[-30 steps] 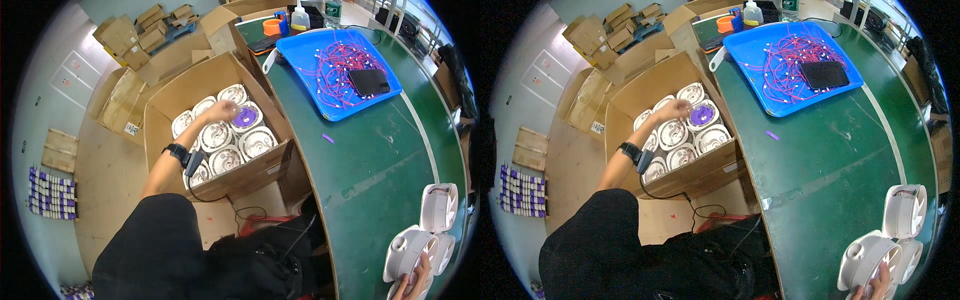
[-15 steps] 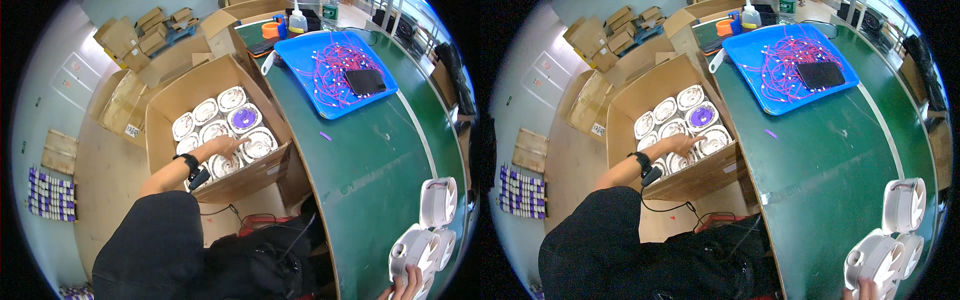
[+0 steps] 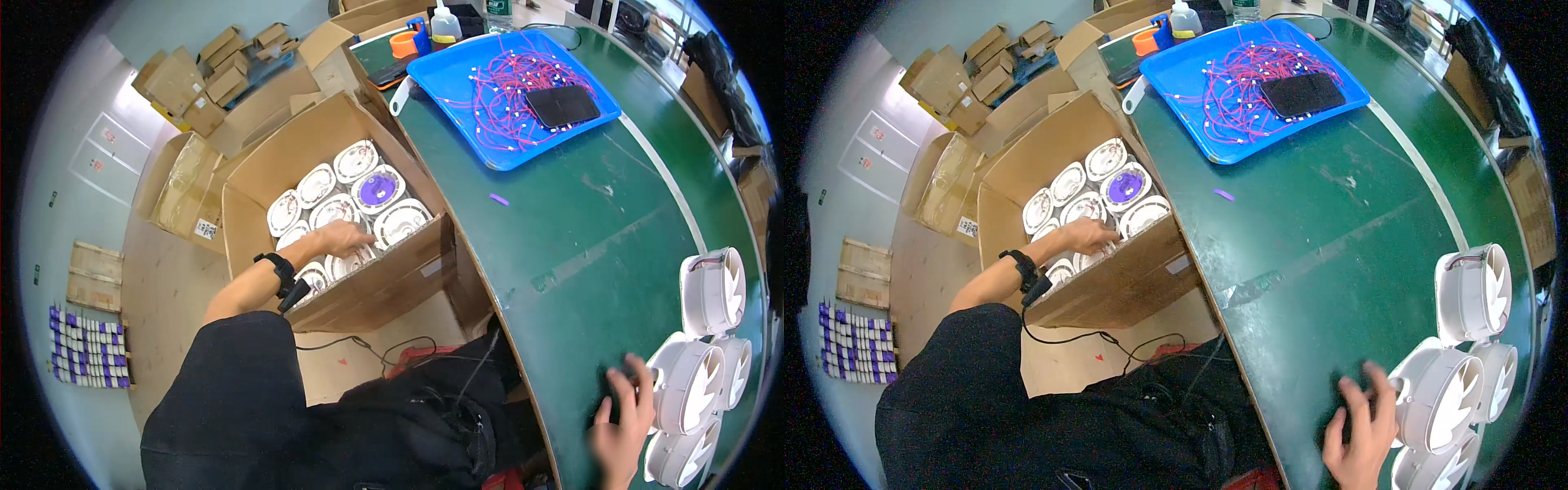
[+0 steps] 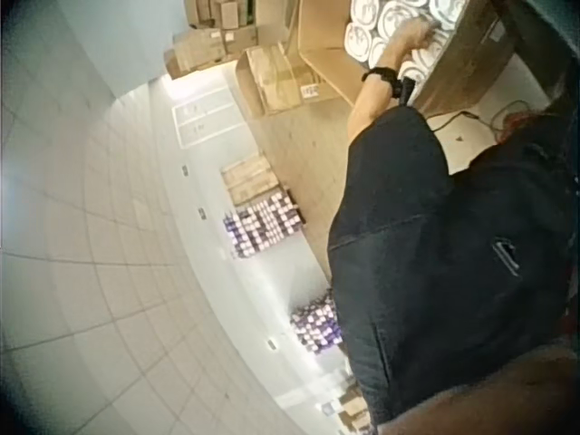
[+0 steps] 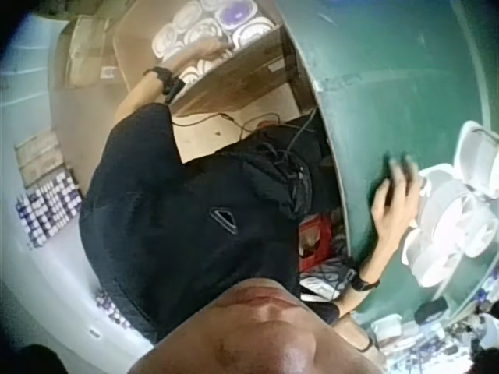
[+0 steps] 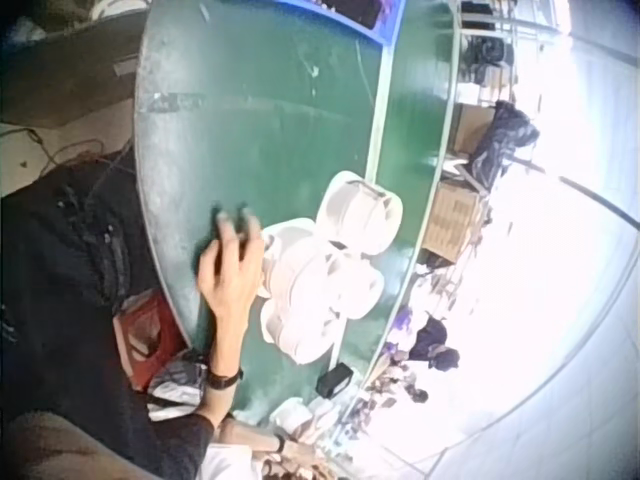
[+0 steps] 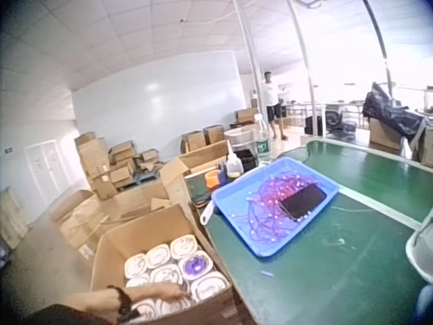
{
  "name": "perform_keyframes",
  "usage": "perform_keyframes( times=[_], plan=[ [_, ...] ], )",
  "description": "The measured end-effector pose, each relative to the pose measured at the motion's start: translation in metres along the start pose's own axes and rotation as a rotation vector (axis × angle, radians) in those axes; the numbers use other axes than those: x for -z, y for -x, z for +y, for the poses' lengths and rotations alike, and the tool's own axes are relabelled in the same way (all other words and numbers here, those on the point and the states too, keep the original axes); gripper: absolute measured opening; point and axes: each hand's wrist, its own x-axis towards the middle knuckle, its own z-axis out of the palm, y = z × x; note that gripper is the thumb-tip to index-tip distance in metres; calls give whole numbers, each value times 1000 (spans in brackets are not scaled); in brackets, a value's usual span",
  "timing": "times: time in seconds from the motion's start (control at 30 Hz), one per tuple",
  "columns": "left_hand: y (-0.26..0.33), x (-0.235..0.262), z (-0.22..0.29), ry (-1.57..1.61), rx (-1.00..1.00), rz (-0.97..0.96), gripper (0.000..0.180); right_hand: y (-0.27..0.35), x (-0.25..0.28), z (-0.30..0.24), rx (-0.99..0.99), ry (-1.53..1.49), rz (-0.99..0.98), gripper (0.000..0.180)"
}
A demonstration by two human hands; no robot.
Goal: The person repeatedly picks up white plastic fan housings from a cardboard box, rotates them to inspect the interior and exterior, and places them back into the box. The person handles the fan units one at a time on a green workbench in a factory setting.
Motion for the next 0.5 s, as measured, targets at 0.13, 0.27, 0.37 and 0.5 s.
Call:
perform_keyframes(
  times=[0.13, 0.27, 0.37, 0.5],
  plan=[
    [21, 8, -10, 91, 94, 82, 47, -9, -7, -16, -407, -60, 75, 63],
    [33, 57, 0, 26, 134, 166, 47, -6, -12, -15, -478, -6, 113, 69],
    [46, 89, -5, -18, 129, 222, 43, -4, -9, -18, -575, -24, 118, 68],
    [64, 165, 25, 143, 148, 458, 36, -3, 7, -16, -779, -54, 47, 53]
  ],
)
